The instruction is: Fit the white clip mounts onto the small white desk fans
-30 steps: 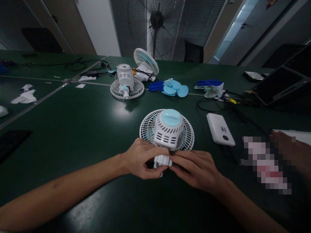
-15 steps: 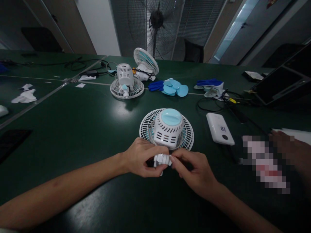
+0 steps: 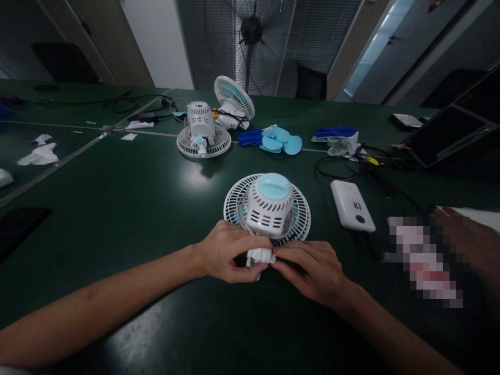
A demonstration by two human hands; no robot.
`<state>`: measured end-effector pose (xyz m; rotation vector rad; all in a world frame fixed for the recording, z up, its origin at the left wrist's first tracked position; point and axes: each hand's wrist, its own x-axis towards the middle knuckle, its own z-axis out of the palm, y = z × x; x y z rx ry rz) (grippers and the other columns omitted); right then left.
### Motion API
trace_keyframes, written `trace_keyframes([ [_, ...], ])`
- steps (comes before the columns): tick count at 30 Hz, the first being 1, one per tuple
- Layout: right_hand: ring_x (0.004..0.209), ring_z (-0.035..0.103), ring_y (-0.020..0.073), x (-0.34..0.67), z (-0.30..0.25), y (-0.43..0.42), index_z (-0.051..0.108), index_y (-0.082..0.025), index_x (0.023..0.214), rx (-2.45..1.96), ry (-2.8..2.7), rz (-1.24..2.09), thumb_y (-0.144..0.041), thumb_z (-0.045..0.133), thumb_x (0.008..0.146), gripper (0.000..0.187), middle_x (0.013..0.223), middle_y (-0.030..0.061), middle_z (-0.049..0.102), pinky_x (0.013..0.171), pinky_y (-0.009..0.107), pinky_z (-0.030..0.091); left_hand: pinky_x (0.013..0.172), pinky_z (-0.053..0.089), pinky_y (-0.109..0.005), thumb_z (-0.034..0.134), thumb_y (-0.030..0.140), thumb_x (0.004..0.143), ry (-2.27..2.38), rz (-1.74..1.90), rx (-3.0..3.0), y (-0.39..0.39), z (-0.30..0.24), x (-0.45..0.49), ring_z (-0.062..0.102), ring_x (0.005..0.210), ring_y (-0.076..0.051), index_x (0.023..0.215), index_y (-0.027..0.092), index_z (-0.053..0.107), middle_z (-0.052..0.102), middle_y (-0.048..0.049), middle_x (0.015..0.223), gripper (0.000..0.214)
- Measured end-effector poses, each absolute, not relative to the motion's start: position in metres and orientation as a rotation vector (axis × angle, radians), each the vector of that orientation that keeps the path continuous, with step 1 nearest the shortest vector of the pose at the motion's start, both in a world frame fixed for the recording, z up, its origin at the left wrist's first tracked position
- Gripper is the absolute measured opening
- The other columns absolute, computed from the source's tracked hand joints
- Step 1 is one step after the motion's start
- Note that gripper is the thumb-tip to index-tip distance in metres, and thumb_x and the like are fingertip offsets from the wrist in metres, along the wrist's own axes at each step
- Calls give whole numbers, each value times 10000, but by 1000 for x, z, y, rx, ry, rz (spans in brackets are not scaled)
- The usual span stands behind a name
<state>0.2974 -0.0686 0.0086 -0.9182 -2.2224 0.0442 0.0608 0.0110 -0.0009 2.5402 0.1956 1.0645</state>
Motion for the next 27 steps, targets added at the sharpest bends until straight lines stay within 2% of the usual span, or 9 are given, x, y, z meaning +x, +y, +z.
trace_keyframes([
  [6, 518, 595, 86, 290, 11, -74, 678, -207, 957, -1055, -2014, 552, -271, 638, 1000, 87, 688, -43, 688, 517, 234, 416, 505, 491, -240, 665, 301, 905, 209, 1080, 2589, 11, -1, 61, 638, 560, -124, 1180, 202, 608, 690, 30, 735, 298],
  [10, 465, 549, 76, 283, 15, -78, 658, -190, 817, -1184, -1765, 1062, -344, 601, 1018, 260, 610, -43, 625, 467, 211, 395, 506, 492, -235, 652, 296, 907, 210, 1099, 2600, 11, 0, 61, 639, 560, -117, 1173, 197, 613, 684, 34, 728, 286],
  [13, 414, 505, 61, 279, 16, -79, 627, -182, 773, -1218, -1586, 1297, -420, 572, 1029, 354, 575, -44, 604, 424, 190, 359, 514, 491, -239, 660, 289, 900, 219, 1087, 2592, 11, 0, 61, 640, 560, -120, 1167, 201, 619, 675, 40, 713, 285],
  [20, 392, 474, 47, 276, 17, -80, 622, -173, 740, -1236, -1516, 1329, -458, 587, 1012, 395, 559, -43, 596, 405, 172, 328, 501, 448, -242, 720, 381, 904, 213, 1067, 2549, 11, -1, 60, 612, 544, -112, 1178, 186, 618, 659, 43, 701, 352],
  [24, 394, 470, 48, 275, 17, -80, 632, -172, 737, -1241, -1511, 1335, -474, 583, 1013, 412, 552, -45, 587, 408, 173, 336, 503, 449, -234, 689, 331, 912, 233, 1070, 2545, 10, 0, 60, 605, 531, -109, 1178, 191, 616, 651, 47, 682, 309],
  [27, 362, 453, 49, 274, 17, -78, 623, -176, 769, -1255, -1415, 1503, -521, 576, 1003, 420, 563, -40, 612, 362, 164, 295, 492, 448, -238, 685, 328, 914, 234, 1079, 2561, 9, 0, 61, 601, 519, -115, 1173, 194, 620, 656, 41, 676, 299],
])
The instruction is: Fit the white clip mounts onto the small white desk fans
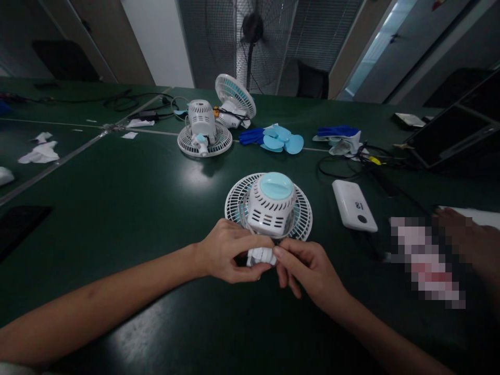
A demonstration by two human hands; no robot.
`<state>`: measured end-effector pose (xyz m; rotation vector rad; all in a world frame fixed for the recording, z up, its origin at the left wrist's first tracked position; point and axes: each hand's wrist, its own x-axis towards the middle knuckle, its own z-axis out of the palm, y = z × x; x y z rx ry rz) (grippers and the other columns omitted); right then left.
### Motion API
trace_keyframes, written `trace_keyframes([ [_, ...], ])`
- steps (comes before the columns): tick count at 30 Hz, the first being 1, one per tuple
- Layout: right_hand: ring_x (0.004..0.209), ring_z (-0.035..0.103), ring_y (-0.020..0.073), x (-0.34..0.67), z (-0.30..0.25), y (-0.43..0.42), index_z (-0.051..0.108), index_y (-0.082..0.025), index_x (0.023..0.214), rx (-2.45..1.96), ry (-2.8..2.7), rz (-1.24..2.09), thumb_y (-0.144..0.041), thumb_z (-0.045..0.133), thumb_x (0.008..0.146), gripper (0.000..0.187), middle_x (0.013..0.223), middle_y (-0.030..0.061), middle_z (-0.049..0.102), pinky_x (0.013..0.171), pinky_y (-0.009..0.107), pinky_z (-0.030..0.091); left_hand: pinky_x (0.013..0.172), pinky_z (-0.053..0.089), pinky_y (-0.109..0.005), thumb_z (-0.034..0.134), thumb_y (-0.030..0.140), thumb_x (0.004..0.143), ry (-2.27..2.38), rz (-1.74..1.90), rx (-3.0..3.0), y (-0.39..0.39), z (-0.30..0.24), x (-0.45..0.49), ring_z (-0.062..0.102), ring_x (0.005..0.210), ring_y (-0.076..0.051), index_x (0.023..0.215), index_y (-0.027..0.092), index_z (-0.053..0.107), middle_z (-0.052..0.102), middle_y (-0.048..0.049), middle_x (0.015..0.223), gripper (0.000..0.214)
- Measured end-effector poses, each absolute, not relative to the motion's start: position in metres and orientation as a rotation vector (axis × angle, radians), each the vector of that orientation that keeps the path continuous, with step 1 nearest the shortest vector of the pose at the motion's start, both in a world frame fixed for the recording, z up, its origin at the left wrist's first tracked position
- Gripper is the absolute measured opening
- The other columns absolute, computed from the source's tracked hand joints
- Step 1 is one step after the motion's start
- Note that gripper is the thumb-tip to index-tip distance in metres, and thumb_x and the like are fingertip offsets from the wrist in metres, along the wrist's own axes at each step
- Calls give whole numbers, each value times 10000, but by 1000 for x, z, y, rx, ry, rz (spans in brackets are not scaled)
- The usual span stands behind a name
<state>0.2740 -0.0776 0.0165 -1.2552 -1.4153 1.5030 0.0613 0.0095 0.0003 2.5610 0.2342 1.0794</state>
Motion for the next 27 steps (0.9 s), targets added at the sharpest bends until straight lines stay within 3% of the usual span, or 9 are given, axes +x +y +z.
trace_keyframes([
  [4, 355, 465, 66, 276, 18, -76, 632, -184, 793, -1273, -1522, 1487, -482, 507, 1038, 405, 547, -41, 610, 341, 175, 298, 481, 443, -243, 683, 328, 917, 226, 1083, 2566, 10, 1, 62, 597, 516, -115, 1160, 191, 617, 649, 45, 675, 287],
  [8, 528, 615, 106, 285, 19, -77, 689, -186, 990, -1178, -2012, 594, -317, 609, 980, 154, 711, -7, 705, 510, 230, 461, 513, 471, -236, 662, 313, 928, 221, 1043, 2557, 10, -1, 60, 627, 569, -106, 1178, 192, 604, 665, 44, 719, 284],
  [10, 592, 659, 122, 291, 18, -77, 657, -173, 1163, -1069, -2169, 229, -292, 676, 933, 260, 863, 27, 760, 579, 257, 504, 511, 473, -234, 664, 313, 925, 217, 1048, 2544, 11, -2, 59, 624, 565, -105, 1190, 190, 595, 658, 48, 710, 301],
  [12, 632, 688, 126, 295, 16, -75, 620, -168, 1229, -1029, -2215, 73, -293, 697, 932, 331, 963, 49, 778, 614, 262, 525, 506, 470, -236, 663, 311, 925, 214, 1058, 2535, 11, -3, 59, 620, 556, -107, 1202, 186, 589, 654, 49, 700, 313],
  [15, 741, 737, 132, 297, 13, -73, 612, -196, 1224, -979, -2221, -14, -243, 704, 947, 295, 1024, 43, 793, 678, 252, 546, 511, 469, -246, 650, 309, 938, 211, 1057, 2527, 11, -3, 58, 625, 560, -117, 1206, 182, 590, 658, 38, 705, 303],
  [18, 782, 753, 138, 296, 10, -75, 631, -219, 1193, -971, -2205, 34, -215, 697, 960, 242, 988, 22, 803, 698, 259, 545, 518, 469, -254, 638, 313, 947, 208, 1047, 2530, 11, -2, 58, 630, 568, -126, 1199, 182, 591, 663, 29, 711, 288],
  [22, 555, 659, 101, 289, 11, -78, 698, -230, 1026, -1090, -2054, 347, -268, 677, 977, 66, 762, -30, 763, 579, 243, 493, 526, 469, -248, 634, 325, 951, 212, 1030, 2540, 11, -1, 58, 629, 573, -122, 1177, 190, 593, 651, 34, 705, 266],
  [27, 382, 528, 76, 276, 19, -79, 640, -196, 747, -1304, -1652, 1219, -441, 531, 1043, 399, 542, -44, 626, 383, 190, 369, 522, 460, -247, 624, 334, 960, 207, 1021, 2562, 10, 0, 59, 625, 575, -123, 1171, 190, 596, 664, 30, 715, 257],
])
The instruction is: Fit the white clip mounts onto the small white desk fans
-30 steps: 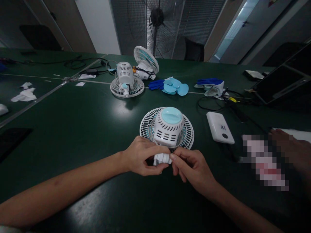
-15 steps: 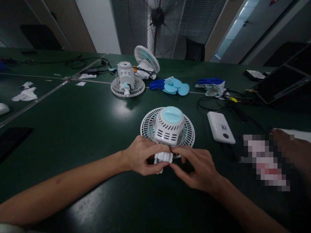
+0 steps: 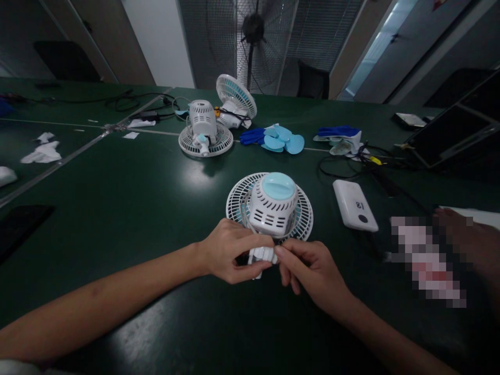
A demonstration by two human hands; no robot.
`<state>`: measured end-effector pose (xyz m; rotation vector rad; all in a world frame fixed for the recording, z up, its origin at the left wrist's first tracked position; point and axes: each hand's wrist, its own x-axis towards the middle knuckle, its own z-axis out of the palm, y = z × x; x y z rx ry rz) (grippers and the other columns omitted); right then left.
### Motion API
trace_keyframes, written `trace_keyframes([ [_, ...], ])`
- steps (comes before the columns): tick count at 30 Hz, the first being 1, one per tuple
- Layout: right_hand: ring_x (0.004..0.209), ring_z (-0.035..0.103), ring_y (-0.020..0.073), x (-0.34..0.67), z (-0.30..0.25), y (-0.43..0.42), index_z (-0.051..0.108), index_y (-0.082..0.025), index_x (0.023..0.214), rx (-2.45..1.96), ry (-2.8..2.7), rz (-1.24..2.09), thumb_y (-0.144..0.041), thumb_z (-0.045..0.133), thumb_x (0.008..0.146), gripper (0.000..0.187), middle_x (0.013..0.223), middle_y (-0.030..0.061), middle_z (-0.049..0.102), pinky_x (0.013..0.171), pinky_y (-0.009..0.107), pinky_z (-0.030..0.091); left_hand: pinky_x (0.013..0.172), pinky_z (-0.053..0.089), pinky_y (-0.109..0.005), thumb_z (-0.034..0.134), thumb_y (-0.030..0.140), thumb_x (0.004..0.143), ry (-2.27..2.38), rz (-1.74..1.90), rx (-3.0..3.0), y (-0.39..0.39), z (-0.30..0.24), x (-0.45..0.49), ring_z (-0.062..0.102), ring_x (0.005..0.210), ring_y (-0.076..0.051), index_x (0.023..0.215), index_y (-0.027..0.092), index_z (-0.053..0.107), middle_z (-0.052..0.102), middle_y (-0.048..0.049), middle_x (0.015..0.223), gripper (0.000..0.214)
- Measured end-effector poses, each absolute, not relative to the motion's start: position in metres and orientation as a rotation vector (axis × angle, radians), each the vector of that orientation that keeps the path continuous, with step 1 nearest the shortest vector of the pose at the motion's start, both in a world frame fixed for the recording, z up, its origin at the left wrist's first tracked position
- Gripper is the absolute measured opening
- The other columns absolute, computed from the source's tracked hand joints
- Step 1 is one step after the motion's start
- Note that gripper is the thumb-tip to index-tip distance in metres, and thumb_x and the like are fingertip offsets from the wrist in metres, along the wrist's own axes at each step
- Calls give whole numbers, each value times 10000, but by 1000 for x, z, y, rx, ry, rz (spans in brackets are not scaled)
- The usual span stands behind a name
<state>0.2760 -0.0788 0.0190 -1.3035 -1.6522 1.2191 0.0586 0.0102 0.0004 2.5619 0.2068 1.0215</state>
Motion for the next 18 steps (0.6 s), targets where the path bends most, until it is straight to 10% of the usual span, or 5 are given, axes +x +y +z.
trace_keyframes([
  [3, 373, 512, 76, 276, 23, -78, 609, -197, 719, -1334, -1618, 1333, -459, 498, 1051, 437, 535, -44, 612, 368, 188, 357, 515, 454, -249, 627, 333, 961, 207, 1021, 2570, 10, 1, 59, 622, 574, -121, 1171, 194, 596, 667, 33, 719, 254],
  [7, 513, 610, 93, 289, 23, -75, 675, -194, 987, -1185, -2052, 540, -315, 621, 989, 133, 685, -31, 692, 512, 223, 447, 515, 451, -252, 646, 317, 952, 214, 1023, 2541, 10, 1, 59, 626, 574, -114, 1168, 196, 597, 668, 39, 724, 253],
  [11, 623, 686, 127, 302, 20, -71, 620, -177, 1200, -980, -2348, 10, -292, 680, 955, 276, 847, 10, 768, 571, 266, 477, 518, 459, -259, 640, 319, 947, 209, 1041, 2535, 10, 1, 60, 631, 582, -124, 1185, 187, 594, 676, 25, 745, 276],
  [18, 684, 732, 136, 301, 16, -70, 647, -178, 1156, -996, -2336, -15, -302, 605, 1028, 183, 885, 13, 789, 622, 285, 482, 533, 476, -257, 635, 313, 950, 196, 1036, 2530, 10, 1, 59, 633, 587, -126, 1199, 182, 589, 682, 19, 750, 285],
])
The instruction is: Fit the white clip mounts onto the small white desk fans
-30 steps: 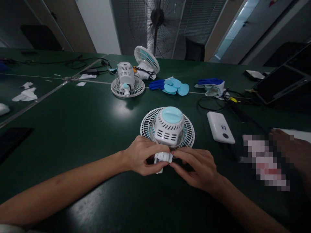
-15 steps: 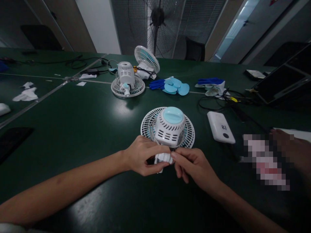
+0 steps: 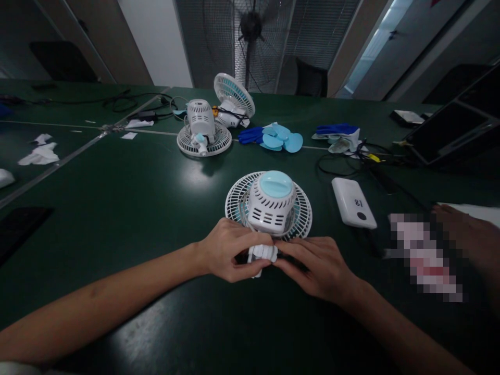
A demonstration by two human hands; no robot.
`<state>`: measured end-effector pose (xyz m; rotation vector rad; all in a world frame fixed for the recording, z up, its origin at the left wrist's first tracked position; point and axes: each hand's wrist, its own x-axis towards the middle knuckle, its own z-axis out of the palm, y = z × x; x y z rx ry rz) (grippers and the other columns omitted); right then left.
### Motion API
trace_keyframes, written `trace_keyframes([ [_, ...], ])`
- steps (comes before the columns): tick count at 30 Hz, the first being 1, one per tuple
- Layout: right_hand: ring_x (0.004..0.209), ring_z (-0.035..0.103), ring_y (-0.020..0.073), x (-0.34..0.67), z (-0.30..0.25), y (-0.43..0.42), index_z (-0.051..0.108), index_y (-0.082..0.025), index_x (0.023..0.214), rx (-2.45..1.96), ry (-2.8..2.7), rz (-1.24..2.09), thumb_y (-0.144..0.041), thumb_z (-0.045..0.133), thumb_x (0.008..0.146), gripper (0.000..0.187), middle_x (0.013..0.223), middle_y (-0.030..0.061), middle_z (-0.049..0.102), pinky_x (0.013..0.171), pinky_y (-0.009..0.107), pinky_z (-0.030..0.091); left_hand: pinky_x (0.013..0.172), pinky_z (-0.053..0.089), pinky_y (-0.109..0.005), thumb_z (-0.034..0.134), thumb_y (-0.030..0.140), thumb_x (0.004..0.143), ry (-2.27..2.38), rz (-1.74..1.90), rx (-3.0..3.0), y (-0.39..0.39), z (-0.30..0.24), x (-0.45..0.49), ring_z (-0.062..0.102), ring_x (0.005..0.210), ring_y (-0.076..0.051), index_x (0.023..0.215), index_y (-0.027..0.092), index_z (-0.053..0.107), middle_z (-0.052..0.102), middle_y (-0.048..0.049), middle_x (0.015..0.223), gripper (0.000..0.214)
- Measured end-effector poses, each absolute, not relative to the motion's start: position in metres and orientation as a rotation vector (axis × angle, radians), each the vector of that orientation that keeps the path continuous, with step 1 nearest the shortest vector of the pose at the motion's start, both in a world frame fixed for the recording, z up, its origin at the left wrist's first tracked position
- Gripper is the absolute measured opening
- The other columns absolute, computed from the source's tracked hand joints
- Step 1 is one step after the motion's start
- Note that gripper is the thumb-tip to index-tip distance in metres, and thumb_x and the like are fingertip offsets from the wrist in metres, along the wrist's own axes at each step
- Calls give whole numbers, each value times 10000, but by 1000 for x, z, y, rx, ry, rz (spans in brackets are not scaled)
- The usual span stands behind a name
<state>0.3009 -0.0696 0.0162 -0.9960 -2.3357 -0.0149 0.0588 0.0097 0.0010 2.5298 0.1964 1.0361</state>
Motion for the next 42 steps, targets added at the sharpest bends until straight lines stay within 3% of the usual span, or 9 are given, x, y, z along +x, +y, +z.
trace_keyframes([
  [9, 589, 659, 85, 298, 11, -73, 678, -213, 1074, -1093, -2161, 467, -334, 632, 1027, 138, 787, -43, 755, 586, 250, 409, 521, 454, -258, 645, 301, 938, 199, 1040, 2524, 10, 0, 59, 630, 573, -126, 1167, 181, 600, 660, 27, 726, 263],
  [13, 642, 676, 101, 296, 13, -73, 699, -208, 1034, -1076, -2126, 558, -319, 612, 1034, 141, 808, -19, 756, 609, 250, 414, 531, 462, -258, 645, 315, 945, 203, 1026, 2543, 10, -1, 58, 630, 582, -125, 1181, 185, 593, 661, 28, 734, 274],
  [19, 415, 553, 74, 283, 19, -77, 618, -190, 739, -1222, -1807, 1266, -395, 432, 1097, 453, 558, -54, 590, 414, 201, 384, 501, 437, -255, 655, 306, 938, 202, 1058, 2540, 10, 0, 60, 623, 558, -119, 1155, 187, 600, 665, 40, 713, 254],
  [21, 444, 575, 81, 283, 20, -78, 633, -188, 795, -1224, -1885, 1089, -355, 452, 1089, 384, 587, -49, 606, 434, 209, 400, 503, 439, -254, 654, 308, 941, 202, 1053, 2540, 10, 1, 60, 627, 563, -118, 1159, 189, 601, 670, 39, 718, 254],
  [24, 548, 629, 106, 289, 20, -76, 662, -171, 1026, -1104, -2156, 398, -289, 591, 1010, 139, 696, -23, 676, 536, 251, 441, 520, 454, -257, 654, 318, 947, 208, 1035, 2532, 10, 1, 60, 633, 578, -118, 1166, 189, 599, 676, 36, 734, 260],
  [26, 602, 659, 119, 295, 20, -74, 628, -150, 1159, -1006, -2257, 82, -288, 657, 969, 236, 808, 13, 732, 565, 268, 458, 523, 456, -260, 653, 319, 947, 203, 1039, 2525, 10, 1, 60, 632, 581, -116, 1159, 187, 598, 676, 36, 741, 256],
  [29, 661, 697, 123, 301, 20, -71, 613, -147, 1195, -932, -2324, -156, -269, 688, 970, 267, 894, 38, 772, 601, 270, 491, 519, 454, -261, 655, 321, 946, 194, 1049, 2524, 10, 0, 60, 631, 584, -115, 1164, 182, 595, 665, 39, 732, 266],
  [32, 682, 716, 124, 304, 18, -70, 616, -144, 1220, -895, -2358, -281, -252, 699, 979, 276, 904, 36, 790, 618, 272, 507, 510, 449, -259, 668, 312, 933, 194, 1058, 2517, 10, 0, 60, 629, 573, -112, 1177, 175, 600, 659, 43, 721, 288],
  [42, 635, 708, 105, 303, 16, -68, 639, -146, 1185, -862, -2324, -258, -242, 708, 988, 229, 830, 9, 787, 596, 264, 499, 498, 437, -252, 675, 306, 926, 185, 1064, 2503, 11, 1, 60, 617, 544, -110, 1177, 172, 610, 650, 46, 695, 291],
])
